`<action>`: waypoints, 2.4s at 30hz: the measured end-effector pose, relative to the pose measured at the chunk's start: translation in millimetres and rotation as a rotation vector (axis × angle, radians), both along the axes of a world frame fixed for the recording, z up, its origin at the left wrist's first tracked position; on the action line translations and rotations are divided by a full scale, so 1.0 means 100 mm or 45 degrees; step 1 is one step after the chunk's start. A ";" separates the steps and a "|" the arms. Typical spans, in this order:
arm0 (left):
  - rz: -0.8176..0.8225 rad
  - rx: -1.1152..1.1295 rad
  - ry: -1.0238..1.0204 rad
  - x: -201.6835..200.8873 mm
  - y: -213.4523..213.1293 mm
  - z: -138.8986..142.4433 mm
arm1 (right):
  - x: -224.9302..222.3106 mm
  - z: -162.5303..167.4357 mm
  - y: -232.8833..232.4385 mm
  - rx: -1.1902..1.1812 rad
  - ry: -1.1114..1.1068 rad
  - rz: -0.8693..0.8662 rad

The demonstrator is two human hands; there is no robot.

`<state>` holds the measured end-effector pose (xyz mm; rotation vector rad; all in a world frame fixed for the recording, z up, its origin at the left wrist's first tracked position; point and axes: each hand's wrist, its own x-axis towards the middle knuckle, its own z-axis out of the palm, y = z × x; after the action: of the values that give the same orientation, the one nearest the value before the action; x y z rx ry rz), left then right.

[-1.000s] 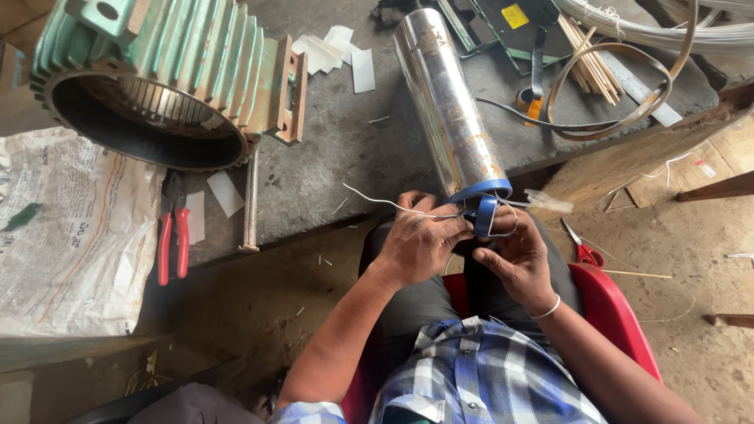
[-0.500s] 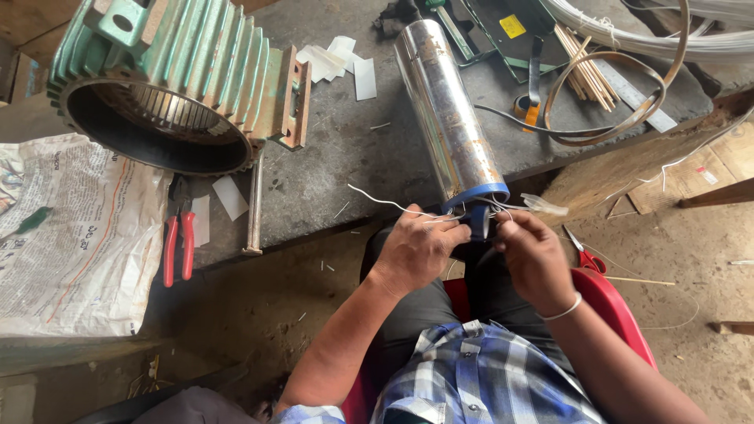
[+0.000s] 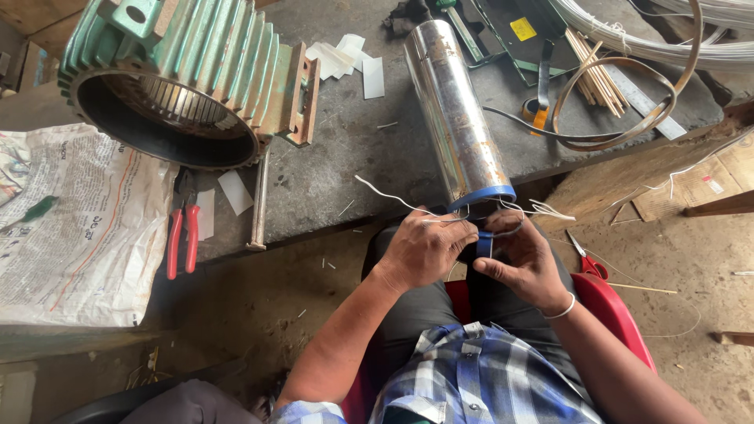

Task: The person sits at a workbench and wraps blue tape around the rim of a metal cylinder, pressing the tape down by hand. They then gather and arrange white wires against the cylinder and continue taping over them to hold the wires in place.

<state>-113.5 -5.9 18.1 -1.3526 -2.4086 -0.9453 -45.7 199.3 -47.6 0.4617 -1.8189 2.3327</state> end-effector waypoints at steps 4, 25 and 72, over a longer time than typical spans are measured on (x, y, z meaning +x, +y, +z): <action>0.038 -0.086 0.056 -0.01 0.02 0.04 | -0.05 0.05 0.06 0.094 0.075 -0.014; -0.059 0.091 0.062 -0.05 -0.01 0.01 | -0.04 -0.30 -0.06 0.215 0.057 -0.338; -0.039 -0.140 -0.102 0.07 0.07 0.24 | 0.01 0.24 0.06 -0.325 -0.088 -0.044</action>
<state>-106.9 1.4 41.9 -1.4182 -2.5404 -0.9033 -44.2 205.7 -23.1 0.3150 -1.5113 2.5383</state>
